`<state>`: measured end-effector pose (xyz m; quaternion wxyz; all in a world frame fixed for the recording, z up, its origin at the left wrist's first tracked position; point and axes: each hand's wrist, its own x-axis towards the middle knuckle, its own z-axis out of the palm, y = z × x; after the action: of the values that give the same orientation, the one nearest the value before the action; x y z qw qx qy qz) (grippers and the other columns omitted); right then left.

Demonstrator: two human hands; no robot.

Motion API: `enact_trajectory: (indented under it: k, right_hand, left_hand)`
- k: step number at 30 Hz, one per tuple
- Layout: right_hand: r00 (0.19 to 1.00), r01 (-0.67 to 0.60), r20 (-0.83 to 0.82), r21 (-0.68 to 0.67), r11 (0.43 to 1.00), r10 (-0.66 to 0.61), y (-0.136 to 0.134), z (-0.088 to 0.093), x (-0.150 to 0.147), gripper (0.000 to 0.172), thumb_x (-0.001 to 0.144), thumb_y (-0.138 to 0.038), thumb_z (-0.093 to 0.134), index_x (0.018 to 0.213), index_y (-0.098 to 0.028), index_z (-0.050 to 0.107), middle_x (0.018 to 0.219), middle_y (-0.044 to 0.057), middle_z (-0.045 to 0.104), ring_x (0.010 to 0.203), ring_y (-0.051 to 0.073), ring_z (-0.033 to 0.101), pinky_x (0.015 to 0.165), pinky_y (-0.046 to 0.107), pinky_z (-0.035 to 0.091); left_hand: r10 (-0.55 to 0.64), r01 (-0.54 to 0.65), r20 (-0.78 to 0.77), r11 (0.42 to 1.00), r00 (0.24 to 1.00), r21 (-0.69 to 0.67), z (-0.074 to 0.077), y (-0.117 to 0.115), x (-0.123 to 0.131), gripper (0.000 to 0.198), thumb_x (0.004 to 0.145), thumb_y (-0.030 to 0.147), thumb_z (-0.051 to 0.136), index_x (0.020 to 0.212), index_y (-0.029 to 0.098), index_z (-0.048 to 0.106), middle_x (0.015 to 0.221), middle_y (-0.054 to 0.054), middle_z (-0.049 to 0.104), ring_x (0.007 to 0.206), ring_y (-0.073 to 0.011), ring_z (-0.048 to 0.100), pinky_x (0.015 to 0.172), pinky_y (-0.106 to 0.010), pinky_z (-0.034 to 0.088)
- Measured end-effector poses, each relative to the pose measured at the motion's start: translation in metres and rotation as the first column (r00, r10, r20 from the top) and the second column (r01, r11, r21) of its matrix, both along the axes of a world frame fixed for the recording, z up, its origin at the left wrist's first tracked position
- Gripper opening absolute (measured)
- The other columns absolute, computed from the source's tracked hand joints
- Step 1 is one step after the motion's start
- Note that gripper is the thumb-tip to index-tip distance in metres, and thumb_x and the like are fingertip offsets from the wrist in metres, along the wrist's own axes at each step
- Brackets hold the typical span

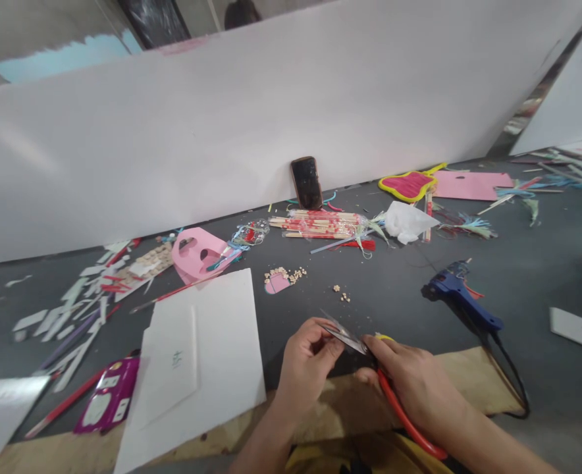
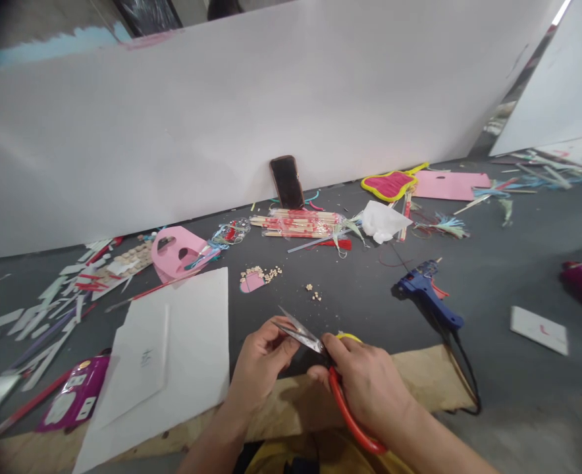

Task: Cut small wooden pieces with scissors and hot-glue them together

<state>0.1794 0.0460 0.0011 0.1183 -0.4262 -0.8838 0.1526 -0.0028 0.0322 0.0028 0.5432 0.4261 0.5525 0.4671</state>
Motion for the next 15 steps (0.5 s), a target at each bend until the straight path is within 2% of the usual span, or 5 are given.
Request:
enact_trajectory:
  k: [3, 6, 12, 15]
  right_hand:
    - [0.999, 0.020, 0.025, -0.009, 1.000, -0.020, -0.0006, 0.0000, -0.0001, 0.036, 0.093, -0.044, 0.037, 0.107, -0.016, 0.055, 0.083, 0.008, 0.066, 0.069, 0.022, 0.066, 0.057, 0.031, 0.048]
    - [1.000, 0.013, 0.022, -0.017, 1.000, -0.012, -0.0014, 0.0013, -0.0010, 0.035, 0.091, -0.039, 0.040, 0.114, -0.015, 0.051, 0.087, 0.009, 0.065, 0.073, 0.024, 0.065, 0.059, 0.033, 0.049]
    - [1.000, 0.006, -0.008, -0.021, 1.000, -0.006, -0.0016, 0.0090, -0.0028, 0.041, 0.083, -0.032, 0.051, 0.121, -0.014, 0.047, 0.095, 0.012, 0.063, 0.085, 0.026, 0.061, 0.070, 0.038, 0.050]
    - [1.000, -0.008, -0.018, -0.030, 1.000, 0.008, -0.0017, 0.0094, -0.0023, 0.041, 0.083, -0.034, 0.053, 0.119, -0.015, 0.049, 0.095, 0.012, 0.063, 0.085, 0.026, 0.061, 0.070, 0.037, 0.050]
  left_hand:
    - [0.042, -0.042, -0.066, 0.999, 0.997, 0.010, 0.0023, 0.0009, 0.0014, 0.014, 0.076, 0.029, 0.064, 0.079, 0.015, 0.063, 0.083, -0.002, 0.058, 0.051, -0.0062, 0.044, 0.046, -0.019, 0.035]
    - [0.074, -0.068, -0.083, 0.995, 0.994, 0.068, 0.0014, 0.0010, 0.0025, 0.014, 0.077, 0.028, 0.062, 0.072, 0.015, 0.063, 0.087, -0.003, 0.058, 0.054, -0.0069, 0.047, 0.049, -0.019, 0.039]
    - [0.076, -0.068, -0.053, 0.989, 0.996, 0.133, -0.0004, -0.0011, 0.0023, 0.014, 0.078, 0.028, 0.062, 0.072, 0.016, 0.066, 0.088, -0.004, 0.059, 0.057, -0.0087, 0.050, 0.046, -0.019, 0.037]
    - [0.048, -0.037, -0.067, 0.988, 0.997, 0.148, 0.0020, -0.0012, 0.0001, 0.010, 0.076, 0.024, 0.063, 0.071, 0.017, 0.068, 0.087, -0.005, 0.060, 0.058, -0.0091, 0.050, 0.045, -0.019, 0.036]
